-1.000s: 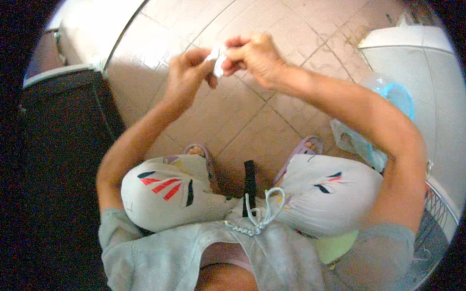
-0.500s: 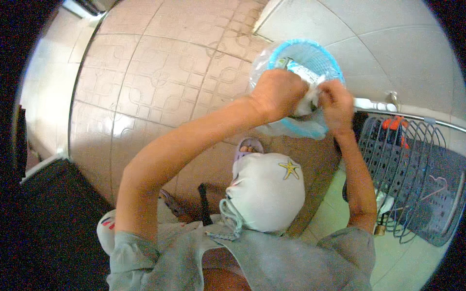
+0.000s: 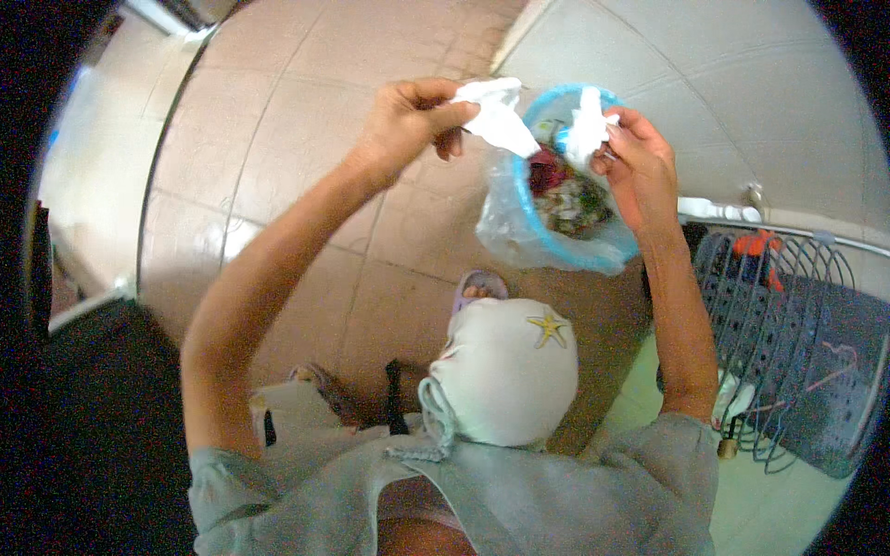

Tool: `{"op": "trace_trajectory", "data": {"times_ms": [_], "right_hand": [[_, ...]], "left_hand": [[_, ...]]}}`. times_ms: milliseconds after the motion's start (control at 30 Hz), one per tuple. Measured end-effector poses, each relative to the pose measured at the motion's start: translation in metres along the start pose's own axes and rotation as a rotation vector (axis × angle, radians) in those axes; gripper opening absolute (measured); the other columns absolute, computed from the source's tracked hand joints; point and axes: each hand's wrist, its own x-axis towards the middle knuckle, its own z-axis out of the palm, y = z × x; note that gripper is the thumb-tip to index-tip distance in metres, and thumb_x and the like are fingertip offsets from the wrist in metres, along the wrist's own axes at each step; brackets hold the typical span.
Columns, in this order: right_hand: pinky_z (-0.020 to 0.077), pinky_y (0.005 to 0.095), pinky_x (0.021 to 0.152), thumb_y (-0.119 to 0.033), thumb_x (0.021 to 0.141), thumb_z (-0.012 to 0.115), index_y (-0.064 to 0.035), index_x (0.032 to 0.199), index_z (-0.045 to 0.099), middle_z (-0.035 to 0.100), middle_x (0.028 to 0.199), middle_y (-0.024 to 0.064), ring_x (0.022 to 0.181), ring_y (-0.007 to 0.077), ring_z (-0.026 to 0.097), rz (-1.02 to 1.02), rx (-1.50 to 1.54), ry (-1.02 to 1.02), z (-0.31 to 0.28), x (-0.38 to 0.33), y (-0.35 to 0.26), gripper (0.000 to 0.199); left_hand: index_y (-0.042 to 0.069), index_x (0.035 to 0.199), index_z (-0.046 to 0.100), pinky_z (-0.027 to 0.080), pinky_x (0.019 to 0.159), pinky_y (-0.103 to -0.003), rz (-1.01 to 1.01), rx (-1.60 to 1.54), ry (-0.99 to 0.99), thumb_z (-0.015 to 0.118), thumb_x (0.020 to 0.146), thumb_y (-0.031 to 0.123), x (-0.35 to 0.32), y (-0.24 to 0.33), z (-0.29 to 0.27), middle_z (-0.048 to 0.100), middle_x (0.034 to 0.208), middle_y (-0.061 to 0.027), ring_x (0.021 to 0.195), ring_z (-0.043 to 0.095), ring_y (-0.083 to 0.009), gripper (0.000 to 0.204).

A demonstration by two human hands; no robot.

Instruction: The person mops the tiled floor with a flat mop, moving around a laundry basket and a trash bin. They then squat and use tissues to pick up small debris from the floor, placing the used tissues into the trash bin.

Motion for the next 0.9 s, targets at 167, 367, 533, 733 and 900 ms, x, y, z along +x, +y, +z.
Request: {"op": "trace_trajectory", "data": {"times_ms": [167,367,533,733,900], "right_hand": [[0.0412,0.0238,0.061,-0.008,0.085,0.047,-0.0012,0.106,0.050,0.054,0.085,0.0039,0.069,0.0104,0.049,0.119,0.147,-0.313,0.100,0.016,0.019,0.023],[0.0436,0.0219,0.050,-0.006,0.081,0.052,0.0033,0.101,0.054,0.059,0.077,0.0073,0.058,0.0115,0.056,0.252,0.118,-0.533,0.217,0.012,0.119,0.022],[0.0433,0.0205,0.044,-0.002,0.080,0.051,0.0007,0.091,0.057,0.060,0.070,0.0066,0.053,0.0089,0.055,0.276,-0.257,-0.508,0.229,-0.011,0.207,0.013],[0.0449,0.0283,0.051,-0.002,0.078,0.051,-0.0001,0.087,0.056,0.059,0.067,0.0097,0.054,0.0154,0.056,0.077,-0.620,-0.417,0.195,-0.017,0.270,0.010],[0.0452,0.0368,0.067,-0.004,0.078,0.052,-0.0042,0.091,0.054,0.056,0.088,0.0142,0.079,0.0314,0.057,-0.152,-0.811,-0.551,0.208,-0.043,0.283,0.013]], "left_hand": [[0.002,0.082,0.062,0.045,0.051,-0.023,-0.077,0.165,0.105,0.062,0.081,0.018,-0.058,0.018,-0.107,0.058,0.062,-0.0030,0.055,0.055,-0.0092,0.015],[-0.002,0.085,0.061,0.045,0.048,-0.024,-0.322,0.286,0.345,0.059,0.082,0.014,-0.198,-0.038,-0.213,0.058,0.064,-0.0060,0.054,0.055,-0.0111,0.017],[0.000,0.092,0.064,0.047,0.047,-0.025,-0.375,0.494,0.515,0.057,0.077,0.002,-0.261,-0.114,-0.208,0.062,0.071,-0.0089,0.054,0.057,-0.0120,0.016],[0.004,0.088,0.063,0.047,0.057,-0.031,-0.140,0.935,0.576,0.056,0.074,0.000,-0.278,-0.157,-0.187,0.061,0.081,-0.0113,0.066,0.060,-0.0228,0.016],[0.007,0.091,0.059,0.048,0.060,-0.034,-0.070,1.096,0.442,0.060,0.073,0.007,-0.280,-0.171,-0.173,0.058,0.086,-0.0079,0.068,0.059,-0.0270,0.019]]}}
